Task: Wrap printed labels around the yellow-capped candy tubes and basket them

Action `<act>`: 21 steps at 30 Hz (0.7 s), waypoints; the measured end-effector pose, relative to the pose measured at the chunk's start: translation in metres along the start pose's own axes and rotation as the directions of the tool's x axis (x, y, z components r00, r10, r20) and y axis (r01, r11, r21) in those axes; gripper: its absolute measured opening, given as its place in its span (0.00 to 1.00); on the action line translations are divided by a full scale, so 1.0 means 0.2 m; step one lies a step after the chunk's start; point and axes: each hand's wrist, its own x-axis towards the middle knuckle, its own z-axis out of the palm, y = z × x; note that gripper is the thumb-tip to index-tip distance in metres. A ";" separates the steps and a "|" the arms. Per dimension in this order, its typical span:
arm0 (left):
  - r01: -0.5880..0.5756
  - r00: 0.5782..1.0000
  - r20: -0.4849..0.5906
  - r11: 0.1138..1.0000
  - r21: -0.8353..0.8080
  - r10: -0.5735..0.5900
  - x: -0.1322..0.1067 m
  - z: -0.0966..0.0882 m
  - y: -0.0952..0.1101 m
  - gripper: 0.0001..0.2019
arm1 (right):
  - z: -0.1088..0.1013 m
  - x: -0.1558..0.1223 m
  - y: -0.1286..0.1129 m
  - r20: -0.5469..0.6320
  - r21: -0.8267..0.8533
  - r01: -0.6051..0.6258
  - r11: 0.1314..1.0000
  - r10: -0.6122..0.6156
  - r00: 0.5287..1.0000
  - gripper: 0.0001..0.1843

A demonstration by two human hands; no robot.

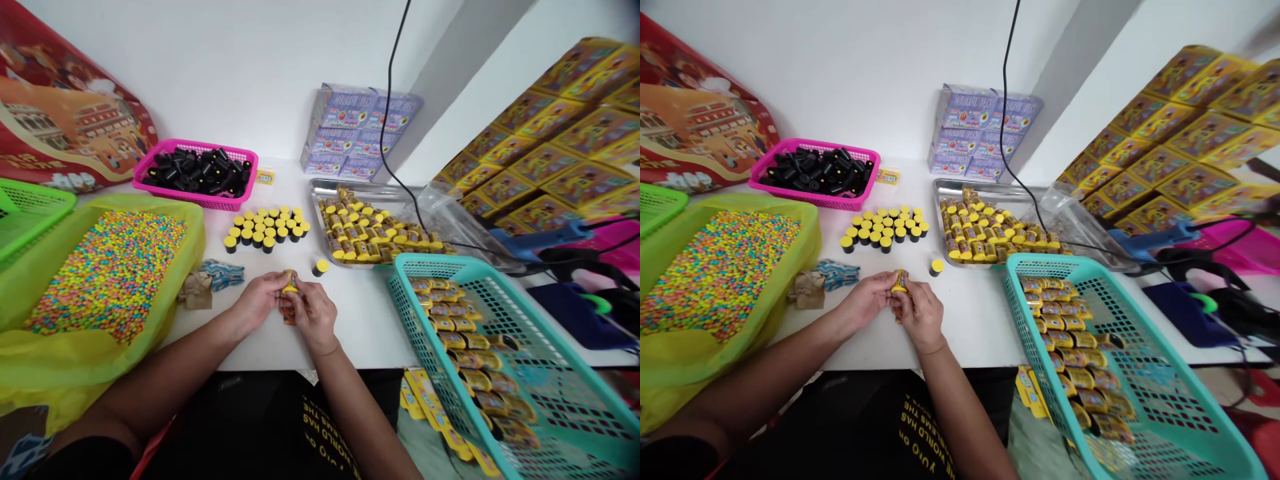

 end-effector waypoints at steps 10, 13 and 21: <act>-0.024 0.998 -0.050 0.999 0.038 0.026 -0.01 0.02 -0.02 0.20 | -0.01 0.00 0.00 -0.029 0.086 0.040 0.995 -0.038 0.999 0.11; -0.055 0.996 -0.069 0.996 0.073 0.060 -0.01 0.02 -0.02 0.22 | -0.01 -0.01 0.01 -0.018 0.082 0.012 0.997 -0.011 1.000 0.13; -0.052 0.998 -0.033 0.996 0.076 0.055 0.02 0.00 -0.01 0.20 | 0.00 0.01 0.00 0.045 -0.051 0.016 0.999 -0.014 0.999 0.10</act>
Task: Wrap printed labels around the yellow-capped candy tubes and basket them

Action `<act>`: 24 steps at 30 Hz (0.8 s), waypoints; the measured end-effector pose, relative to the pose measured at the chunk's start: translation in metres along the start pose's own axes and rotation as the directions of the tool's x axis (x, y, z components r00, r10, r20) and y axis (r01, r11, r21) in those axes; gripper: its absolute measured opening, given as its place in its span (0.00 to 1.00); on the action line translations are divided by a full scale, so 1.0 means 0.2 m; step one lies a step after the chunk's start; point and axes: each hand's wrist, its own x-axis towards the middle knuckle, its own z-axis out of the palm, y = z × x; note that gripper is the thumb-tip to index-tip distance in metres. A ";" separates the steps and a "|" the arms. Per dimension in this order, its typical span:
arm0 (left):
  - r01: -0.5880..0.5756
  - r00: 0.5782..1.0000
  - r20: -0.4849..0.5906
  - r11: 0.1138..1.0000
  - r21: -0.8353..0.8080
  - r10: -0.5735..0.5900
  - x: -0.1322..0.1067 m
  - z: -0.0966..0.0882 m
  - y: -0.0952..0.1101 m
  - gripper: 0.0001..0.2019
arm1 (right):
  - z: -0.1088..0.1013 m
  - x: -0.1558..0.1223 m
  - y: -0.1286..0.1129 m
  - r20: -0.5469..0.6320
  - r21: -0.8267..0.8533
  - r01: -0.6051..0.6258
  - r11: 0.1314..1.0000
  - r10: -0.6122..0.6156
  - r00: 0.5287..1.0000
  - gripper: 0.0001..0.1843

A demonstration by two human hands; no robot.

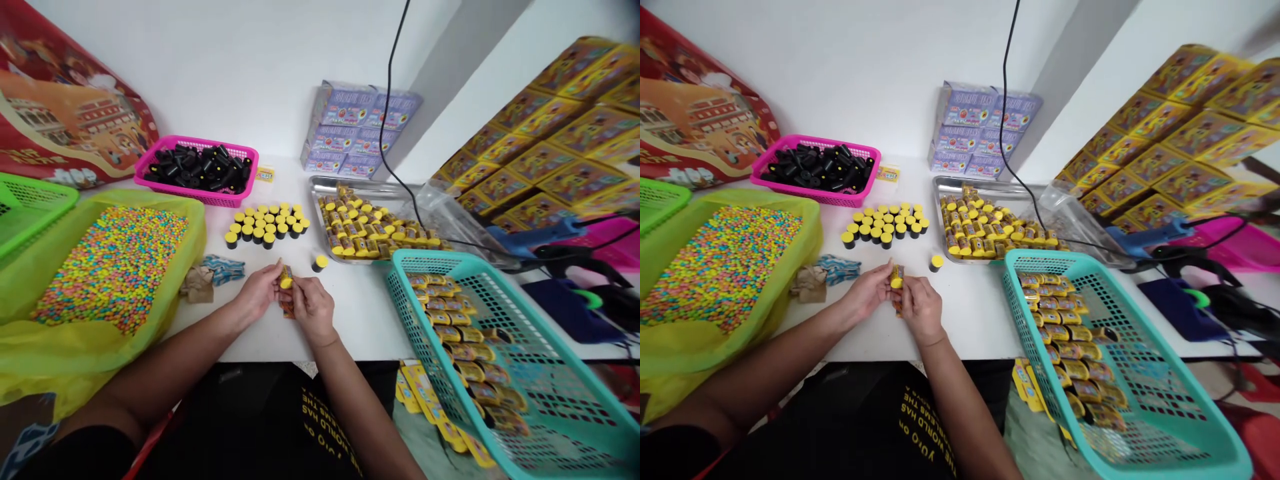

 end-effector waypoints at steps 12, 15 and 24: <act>-0.134 0.984 -0.092 0.971 0.198 0.155 -0.02 0.00 0.02 0.22 | 0.03 -0.02 0.00 0.018 -0.201 0.105 0.974 -0.103 0.994 0.08; -0.126 0.985 -0.090 0.969 0.213 0.147 -0.03 0.02 0.02 0.22 | 0.03 -0.02 -0.01 -0.018 -0.183 0.079 0.980 -0.083 0.996 0.06; -0.199 0.968 -0.100 0.946 0.257 0.231 -0.03 0.00 0.03 0.19 | -0.01 -0.02 -0.03 -0.021 -0.082 0.049 0.995 -0.051 0.998 0.12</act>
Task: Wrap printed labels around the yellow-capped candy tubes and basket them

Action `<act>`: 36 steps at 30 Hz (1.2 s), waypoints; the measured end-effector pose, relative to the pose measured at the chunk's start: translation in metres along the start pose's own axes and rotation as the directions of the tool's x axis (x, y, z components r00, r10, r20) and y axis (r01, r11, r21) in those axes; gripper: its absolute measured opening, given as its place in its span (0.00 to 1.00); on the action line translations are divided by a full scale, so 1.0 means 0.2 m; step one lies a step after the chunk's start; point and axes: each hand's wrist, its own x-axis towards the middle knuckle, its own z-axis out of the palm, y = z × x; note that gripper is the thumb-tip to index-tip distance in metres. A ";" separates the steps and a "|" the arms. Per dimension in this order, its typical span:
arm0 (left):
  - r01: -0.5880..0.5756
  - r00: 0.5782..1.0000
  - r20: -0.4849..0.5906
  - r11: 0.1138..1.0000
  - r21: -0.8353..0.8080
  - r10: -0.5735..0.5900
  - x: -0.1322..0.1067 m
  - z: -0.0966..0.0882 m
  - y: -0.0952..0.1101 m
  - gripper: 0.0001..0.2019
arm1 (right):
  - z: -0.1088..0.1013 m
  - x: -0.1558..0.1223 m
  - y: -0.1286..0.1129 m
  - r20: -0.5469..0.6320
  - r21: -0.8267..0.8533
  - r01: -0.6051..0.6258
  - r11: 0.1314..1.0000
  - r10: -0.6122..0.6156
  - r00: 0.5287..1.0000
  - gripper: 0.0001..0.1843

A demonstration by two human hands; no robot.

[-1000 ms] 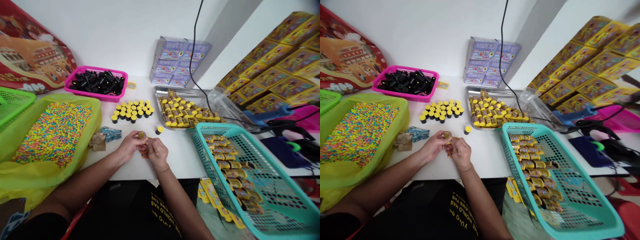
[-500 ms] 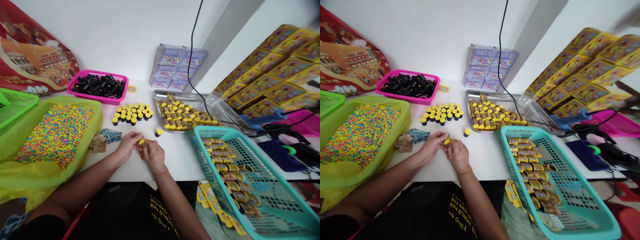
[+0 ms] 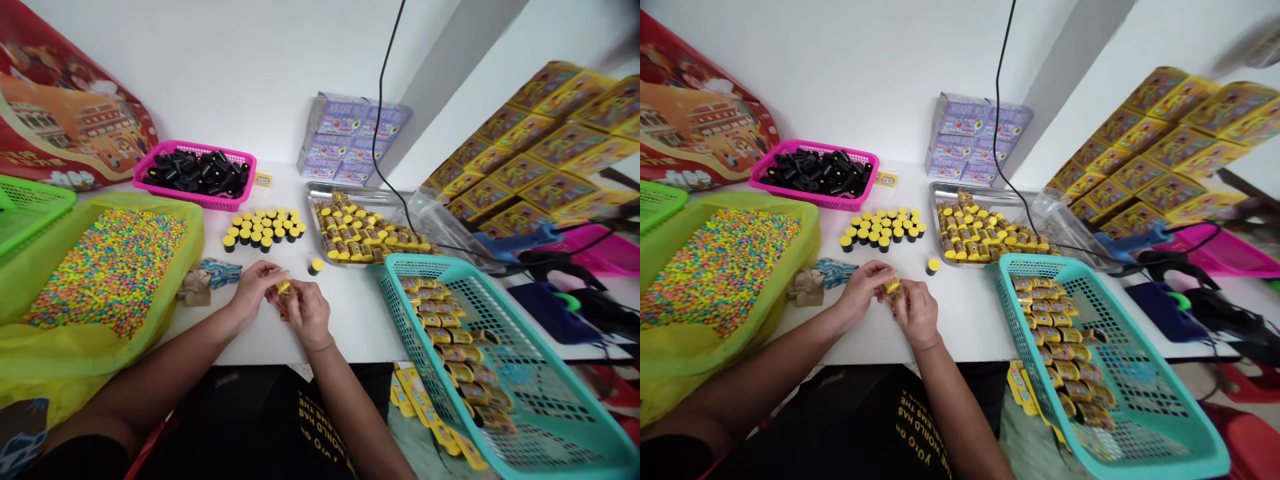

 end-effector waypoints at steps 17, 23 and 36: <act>-0.046 0.999 0.024 0.990 0.135 0.043 0.02 0.00 0.03 0.17 | 0.01 0.00 0.00 0.056 0.046 0.075 0.996 -0.077 0.995 0.13; -0.018 1.000 0.027 0.991 0.135 0.015 0.02 0.00 0.02 0.19 | 0.02 0.00 0.00 -0.002 -0.049 0.087 0.995 -0.087 0.996 0.09; 0.014 0.996 0.085 0.994 0.108 -0.023 0.03 -0.02 -0.01 0.18 | -0.03 0.03 -0.03 0.121 0.249 -0.138 0.958 0.111 0.986 0.11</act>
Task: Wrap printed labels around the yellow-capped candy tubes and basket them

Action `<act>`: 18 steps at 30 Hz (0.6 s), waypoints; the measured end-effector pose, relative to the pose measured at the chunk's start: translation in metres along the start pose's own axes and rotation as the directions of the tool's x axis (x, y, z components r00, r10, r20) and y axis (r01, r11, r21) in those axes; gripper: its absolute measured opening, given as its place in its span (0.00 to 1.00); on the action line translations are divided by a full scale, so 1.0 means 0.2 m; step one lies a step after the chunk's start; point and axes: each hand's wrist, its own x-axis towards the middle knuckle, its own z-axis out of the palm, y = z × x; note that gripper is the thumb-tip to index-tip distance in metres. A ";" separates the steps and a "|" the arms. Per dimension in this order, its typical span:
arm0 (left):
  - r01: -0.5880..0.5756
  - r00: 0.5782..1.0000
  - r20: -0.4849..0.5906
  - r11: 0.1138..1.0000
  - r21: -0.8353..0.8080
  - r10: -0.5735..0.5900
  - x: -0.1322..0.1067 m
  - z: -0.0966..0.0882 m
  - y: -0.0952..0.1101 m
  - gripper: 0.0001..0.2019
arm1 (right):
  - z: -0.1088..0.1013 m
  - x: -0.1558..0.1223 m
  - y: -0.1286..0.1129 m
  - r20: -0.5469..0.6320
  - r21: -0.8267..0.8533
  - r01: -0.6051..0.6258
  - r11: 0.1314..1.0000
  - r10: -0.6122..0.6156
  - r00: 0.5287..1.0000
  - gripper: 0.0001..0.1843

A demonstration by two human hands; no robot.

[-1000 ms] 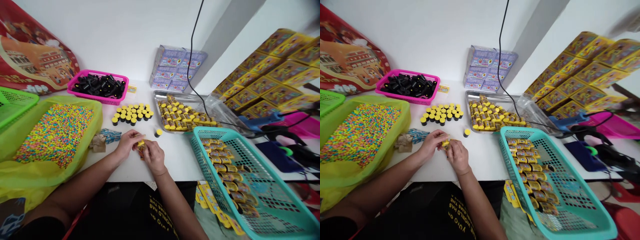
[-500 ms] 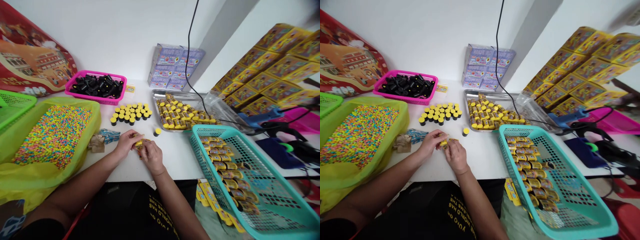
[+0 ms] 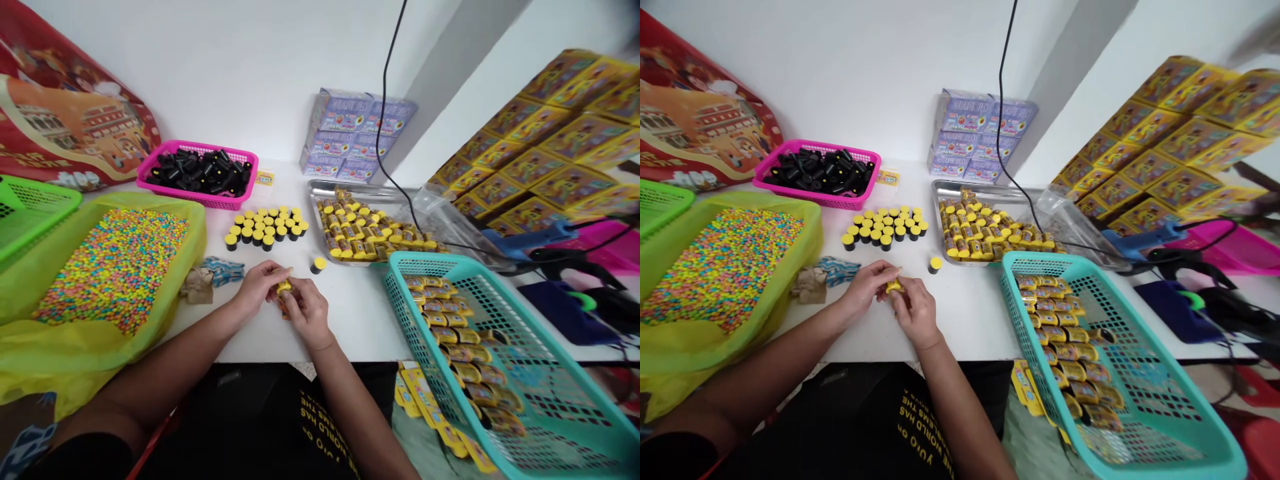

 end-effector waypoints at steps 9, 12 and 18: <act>0.061 0.988 0.142 0.997 0.048 -0.067 -0.05 0.04 -0.05 0.22 | 0.02 -0.02 0.03 -0.100 0.008 0.073 0.997 -0.072 0.992 0.07; 0.074 0.987 0.137 0.996 0.045 -0.080 -0.04 0.04 -0.05 0.22 | 0.02 -0.02 0.04 -0.117 -0.050 0.058 0.997 -0.064 0.991 0.09; 0.000 0.996 0.084 1.000 0.017 -0.002 -0.02 0.03 -0.05 0.22 | 0.02 -0.01 0.02 0.037 0.008 -0.139 0.990 0.139 0.990 0.16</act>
